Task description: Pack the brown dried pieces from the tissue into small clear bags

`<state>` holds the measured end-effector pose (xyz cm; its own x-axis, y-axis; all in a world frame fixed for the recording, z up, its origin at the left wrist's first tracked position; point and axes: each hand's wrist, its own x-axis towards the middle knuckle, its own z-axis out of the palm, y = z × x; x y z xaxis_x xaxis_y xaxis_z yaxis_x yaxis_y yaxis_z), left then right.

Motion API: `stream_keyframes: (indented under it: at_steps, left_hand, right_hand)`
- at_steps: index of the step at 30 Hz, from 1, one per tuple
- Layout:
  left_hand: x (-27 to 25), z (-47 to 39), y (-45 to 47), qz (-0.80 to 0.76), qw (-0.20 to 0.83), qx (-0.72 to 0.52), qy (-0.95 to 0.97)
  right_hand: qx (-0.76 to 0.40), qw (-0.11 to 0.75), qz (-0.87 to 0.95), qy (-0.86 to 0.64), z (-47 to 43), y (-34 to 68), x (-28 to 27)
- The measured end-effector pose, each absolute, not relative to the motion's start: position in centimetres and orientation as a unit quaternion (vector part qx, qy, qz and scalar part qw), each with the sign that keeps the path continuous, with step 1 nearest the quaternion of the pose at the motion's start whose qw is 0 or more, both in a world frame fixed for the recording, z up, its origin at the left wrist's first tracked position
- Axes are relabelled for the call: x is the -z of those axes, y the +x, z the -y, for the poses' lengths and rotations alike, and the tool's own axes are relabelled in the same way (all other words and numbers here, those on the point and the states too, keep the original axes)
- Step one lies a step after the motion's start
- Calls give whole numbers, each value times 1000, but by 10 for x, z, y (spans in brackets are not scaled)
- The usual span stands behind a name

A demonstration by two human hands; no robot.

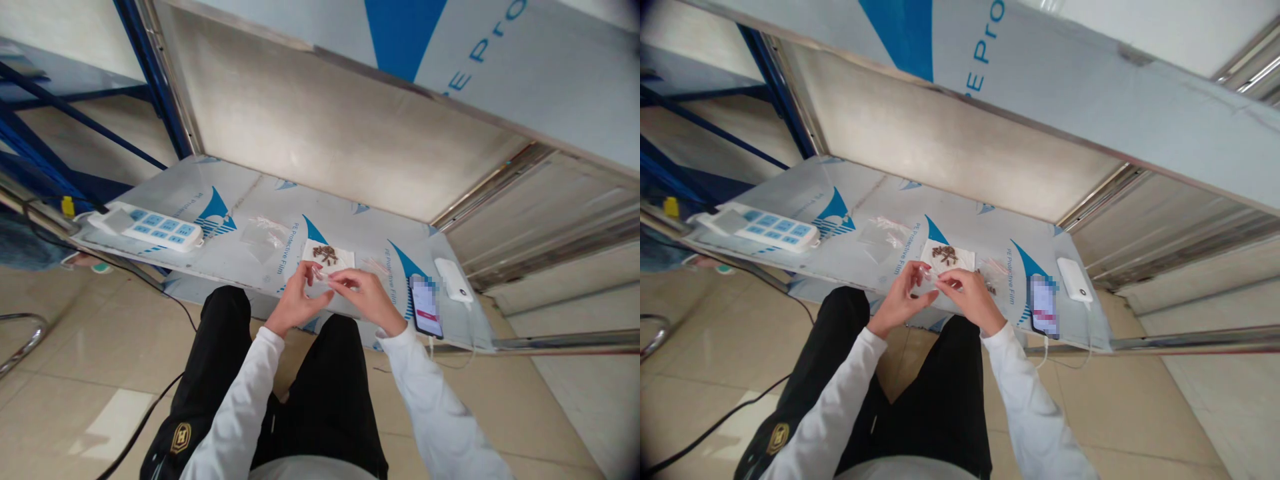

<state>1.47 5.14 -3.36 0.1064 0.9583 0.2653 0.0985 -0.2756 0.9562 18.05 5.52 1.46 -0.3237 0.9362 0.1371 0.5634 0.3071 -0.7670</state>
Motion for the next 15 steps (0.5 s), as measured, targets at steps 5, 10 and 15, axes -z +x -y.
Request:
stream_keyframes:
  at_steps: [5, 10, 15]
  left_hand:
    - [37, -58, 15, -404, 515, -569, 498]
    - [37, -58, 19, -397, 533, -613, 428]
    - [32, -55, 20, -371, 570, -606, 413]
  right_hand:
    - [-366, 369, 683, -513, -56, 186, -11]
    - [-400, 394, 623, -544, -54, 176, 1]
    - [-435, 446, 569, -537, -49, 170, 4]
